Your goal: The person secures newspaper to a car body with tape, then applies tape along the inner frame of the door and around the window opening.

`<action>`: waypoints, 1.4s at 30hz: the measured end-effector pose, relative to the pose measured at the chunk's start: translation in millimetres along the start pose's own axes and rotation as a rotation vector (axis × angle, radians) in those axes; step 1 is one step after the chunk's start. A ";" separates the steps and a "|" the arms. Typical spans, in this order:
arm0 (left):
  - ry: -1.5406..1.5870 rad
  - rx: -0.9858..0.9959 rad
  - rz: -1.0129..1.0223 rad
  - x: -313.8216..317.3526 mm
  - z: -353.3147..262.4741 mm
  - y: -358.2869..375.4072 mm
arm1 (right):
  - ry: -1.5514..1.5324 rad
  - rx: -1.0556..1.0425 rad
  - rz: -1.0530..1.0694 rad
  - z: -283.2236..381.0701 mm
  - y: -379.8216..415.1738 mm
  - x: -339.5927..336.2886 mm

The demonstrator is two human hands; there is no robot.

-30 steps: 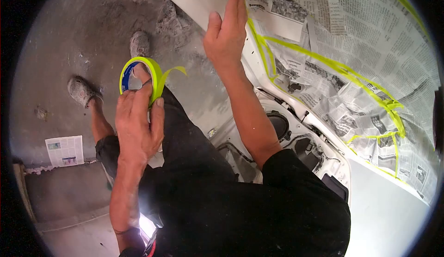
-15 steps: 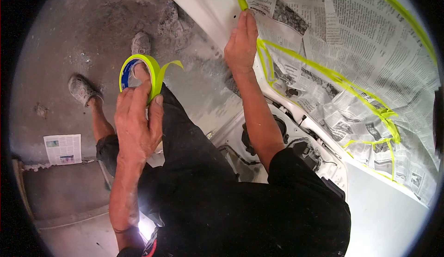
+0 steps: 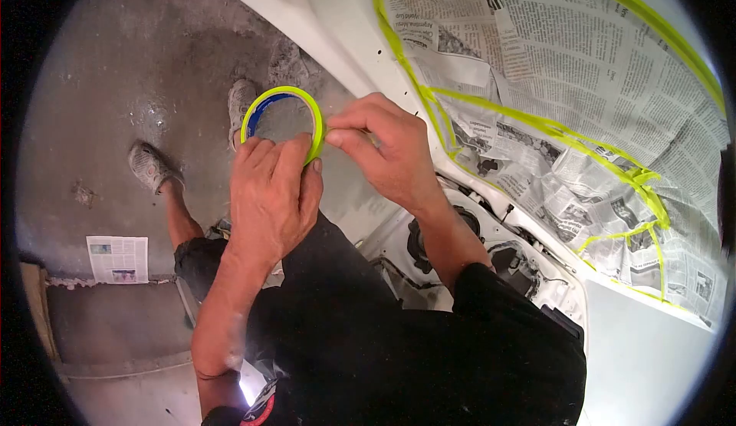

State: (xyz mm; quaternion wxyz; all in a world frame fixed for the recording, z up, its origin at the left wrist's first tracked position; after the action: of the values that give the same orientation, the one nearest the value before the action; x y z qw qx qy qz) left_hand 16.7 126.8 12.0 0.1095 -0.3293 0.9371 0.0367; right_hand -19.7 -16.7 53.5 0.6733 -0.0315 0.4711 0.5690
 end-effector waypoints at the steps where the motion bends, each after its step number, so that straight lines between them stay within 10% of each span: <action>1: -0.001 0.042 -0.028 -1.6 -3.1 -1.4 | 0.003 -0.012 -0.008 -0.5 1.0 -1.7; 13: -0.470 0.199 -0.037 -23.0 -26.7 -13.9 | 0.000 -0.027 -0.435 12.1 24.6 -44.4; 24: -0.483 0.315 -0.120 -22.9 -57.8 -33.7 | 0.247 -0.352 -0.394 45.8 29.6 -29.5; 30: -0.265 0.413 -0.200 -42.3 -113.4 -17.3 | -0.304 0.362 -0.593 -38.7 33.7 -69.7; 35: 0.008 -0.083 -0.294 -19.4 -29.8 -84.9 | -0.368 0.108 -0.440 -5.1 42.3 -68.5; 42: -0.118 0.143 -0.502 18.8 -9.9 -148.7 | -0.438 0.098 -0.421 -32.9 46.8 -68.9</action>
State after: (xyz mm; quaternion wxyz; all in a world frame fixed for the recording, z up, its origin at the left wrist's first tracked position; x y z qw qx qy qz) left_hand 93.6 -2.1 17.8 0.1925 -0.5403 0.8182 -0.0387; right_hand -70.4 -70.0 104.6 0.8626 0.0277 0.3246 0.3870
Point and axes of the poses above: each hand's wrist, its own y-axis away from the middle knuckle, its own x-axis out of the palm, z = x × y, the point moved 8 cm from there along -y, towards the middle knuckle, and after that the axes turned 7 degrees about x, right-handed, at the moved point
